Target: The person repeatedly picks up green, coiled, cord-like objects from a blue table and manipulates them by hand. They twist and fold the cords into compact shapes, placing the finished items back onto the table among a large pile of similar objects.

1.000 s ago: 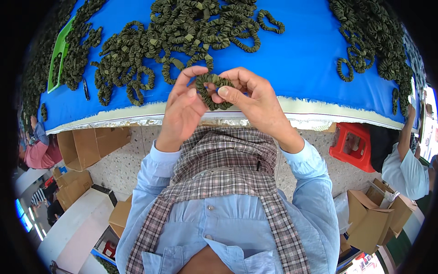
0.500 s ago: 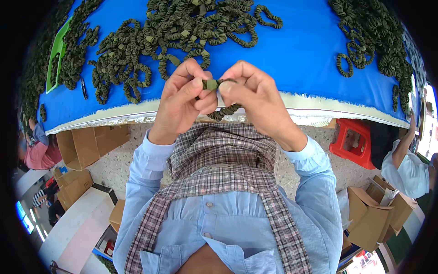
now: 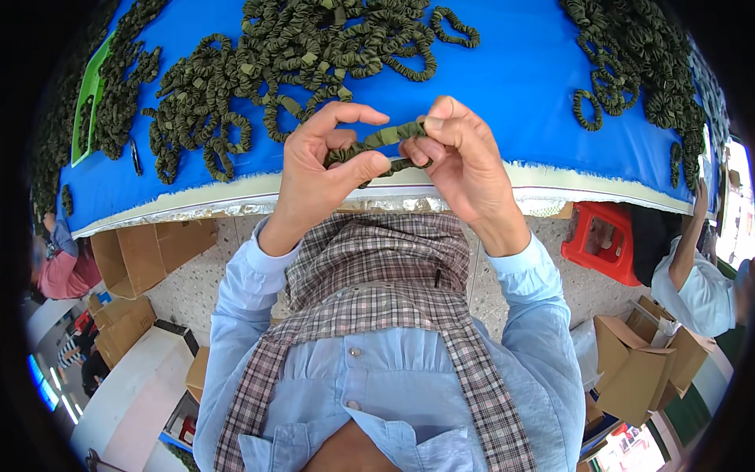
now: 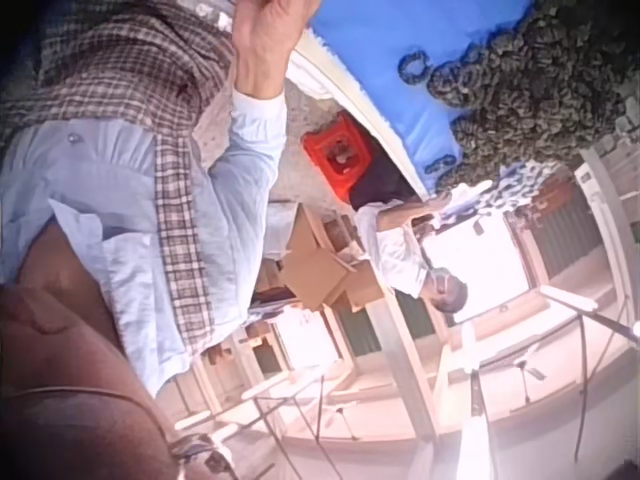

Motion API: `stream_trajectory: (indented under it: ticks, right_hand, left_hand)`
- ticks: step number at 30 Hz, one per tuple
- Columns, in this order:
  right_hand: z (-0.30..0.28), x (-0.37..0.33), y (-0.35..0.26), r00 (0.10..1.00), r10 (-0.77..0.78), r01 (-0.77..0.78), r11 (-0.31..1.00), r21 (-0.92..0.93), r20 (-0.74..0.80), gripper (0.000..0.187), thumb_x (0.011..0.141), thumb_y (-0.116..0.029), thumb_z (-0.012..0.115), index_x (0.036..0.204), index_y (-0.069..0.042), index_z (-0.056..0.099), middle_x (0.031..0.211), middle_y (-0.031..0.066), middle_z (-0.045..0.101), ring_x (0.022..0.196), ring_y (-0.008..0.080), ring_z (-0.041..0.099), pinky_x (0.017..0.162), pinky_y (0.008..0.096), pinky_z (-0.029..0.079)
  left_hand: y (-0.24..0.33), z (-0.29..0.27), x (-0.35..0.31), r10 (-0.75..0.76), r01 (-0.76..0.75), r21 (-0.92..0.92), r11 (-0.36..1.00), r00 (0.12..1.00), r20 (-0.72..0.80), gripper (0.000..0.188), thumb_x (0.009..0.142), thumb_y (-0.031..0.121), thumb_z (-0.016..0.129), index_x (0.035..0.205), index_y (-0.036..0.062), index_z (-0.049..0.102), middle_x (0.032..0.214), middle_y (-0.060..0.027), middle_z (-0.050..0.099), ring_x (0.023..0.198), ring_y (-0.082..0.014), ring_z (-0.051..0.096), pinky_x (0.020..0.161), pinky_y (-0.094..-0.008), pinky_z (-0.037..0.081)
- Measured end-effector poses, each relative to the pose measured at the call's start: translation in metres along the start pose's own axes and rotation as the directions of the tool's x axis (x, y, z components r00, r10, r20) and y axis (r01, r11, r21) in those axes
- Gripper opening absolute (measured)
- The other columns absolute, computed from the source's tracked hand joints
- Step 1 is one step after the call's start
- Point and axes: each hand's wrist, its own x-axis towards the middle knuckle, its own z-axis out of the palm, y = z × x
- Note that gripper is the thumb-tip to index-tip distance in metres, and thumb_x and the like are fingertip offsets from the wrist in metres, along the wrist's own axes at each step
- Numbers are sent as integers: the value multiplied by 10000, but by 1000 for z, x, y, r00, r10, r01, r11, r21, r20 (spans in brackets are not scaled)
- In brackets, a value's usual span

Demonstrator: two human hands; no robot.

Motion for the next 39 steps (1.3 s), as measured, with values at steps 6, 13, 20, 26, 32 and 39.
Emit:
stream_trajectory:
  ticks: [6,13,20,26,32,39]
  right_hand:
    - [8,-4,4,999,30,-34,985,-171,-27,91,867,-77,560,788,-86,515,628,-12,449,605,97,421,643,277,397]
    - [-6,1,2,998,-41,44,996,-81,46,95,841,-69,572,768,-96,518,594,-6,426,603,117,409,621,277,374]
    - [-1,0,0,997,37,-8,916,-402,64,53,854,-96,612,852,-70,566,582,-21,453,577,72,427,547,247,348]
    - [20,-11,-17,994,51,52,569,-821,99,157,871,-137,626,768,-21,604,632,21,571,524,22,435,510,219,359]
    - [11,-9,-4,997,77,-79,893,-442,-23,176,865,-86,569,697,-38,589,628,33,592,478,39,421,485,213,353]
    - [11,-7,2,1000,0,-13,878,-478,-27,197,859,-87,572,666,-45,578,591,16,563,482,44,422,485,218,343]
  left_hand:
    - [1,6,-1,62,-42,187,981,992,-106,213,733,82,792,920,37,698,622,60,552,537,21,411,471,-172,254]
    - [7,-5,-9,-58,67,75,995,991,-118,91,772,26,693,841,5,638,579,54,531,532,17,435,449,-178,277]
    - [14,-22,-12,-113,115,-68,991,993,36,115,814,-28,536,927,-16,549,679,19,547,582,5,447,489,-183,311]
    - [14,-25,-8,-113,127,-100,987,984,134,215,809,-44,457,982,0,576,615,60,454,521,-1,345,468,-194,256]
    - [12,-13,-10,-111,124,-110,986,987,118,241,804,5,601,1044,28,617,585,78,475,526,15,374,465,-172,261]
    - [6,-1,-11,-6,17,193,981,998,-57,69,778,68,714,812,31,666,582,63,549,514,6,421,433,-182,306]
